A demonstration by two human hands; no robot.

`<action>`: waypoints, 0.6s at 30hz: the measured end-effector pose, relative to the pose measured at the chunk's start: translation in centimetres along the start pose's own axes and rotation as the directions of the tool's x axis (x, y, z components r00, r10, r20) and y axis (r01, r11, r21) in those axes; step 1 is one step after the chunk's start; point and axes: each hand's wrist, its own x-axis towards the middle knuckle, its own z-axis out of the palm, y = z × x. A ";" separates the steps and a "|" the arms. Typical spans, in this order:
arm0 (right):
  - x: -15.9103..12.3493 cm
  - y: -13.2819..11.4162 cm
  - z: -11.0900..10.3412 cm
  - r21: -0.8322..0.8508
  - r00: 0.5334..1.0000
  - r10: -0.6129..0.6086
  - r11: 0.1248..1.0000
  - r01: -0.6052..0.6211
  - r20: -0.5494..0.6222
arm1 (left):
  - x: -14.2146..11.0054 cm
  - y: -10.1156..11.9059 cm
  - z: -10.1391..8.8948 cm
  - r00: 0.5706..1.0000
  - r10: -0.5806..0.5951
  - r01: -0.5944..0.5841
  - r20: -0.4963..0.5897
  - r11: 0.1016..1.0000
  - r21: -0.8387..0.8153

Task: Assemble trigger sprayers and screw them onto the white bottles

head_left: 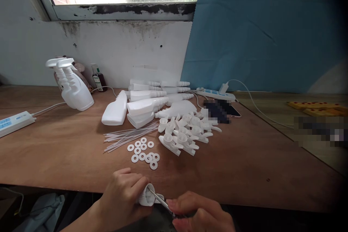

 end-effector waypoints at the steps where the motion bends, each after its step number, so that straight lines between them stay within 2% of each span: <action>1: 0.3 -0.1 -0.2 0.012 0.995 0.098 0.995 -0.098 0.010 | 0.0 0.0 0.1 1.000 0.003 -0.003 0.006 1.000 0.003; 3: 1.0 -0.5 -0.7 0.064 0.945 0.325 0.943 -0.327 0.031 | 0.0 -0.1 0.3 1.000 0.002 -0.001 0.023 1.000 -0.018; 6: 2.2 -0.8 -1.5 0.180 0.805 0.588 0.786 -0.592 0.080 | 0.1 -0.1 0.5 0.998 -0.010 0.015 0.056 0.997 -0.080; 9: 2.7 -0.5 -1.8 0.330 0.677 0.729 0.617 -0.715 0.103 | 0.2 0.0 0.6 0.995 -0.049 0.061 0.092 0.990 -0.128; 12: 2.7 -0.3 -1.7 0.461 0.584 0.804 0.478 -0.747 0.113 | 0.2 -0.1 0.4 0.984 -0.092 0.119 0.151 0.976 -0.182; 15: 2.7 -0.4 -1.7 0.506 0.555 0.824 0.432 -0.746 0.115 | 0.4 -0.2 0.1 0.967 -0.106 0.167 0.230 0.950 -0.264; 18: 2.5 -0.7 -1.5 0.487 0.576 0.812 0.466 -0.739 0.097 | 0.5 -0.4 -0.1 0.952 -0.085 0.192 0.294 0.914 -0.358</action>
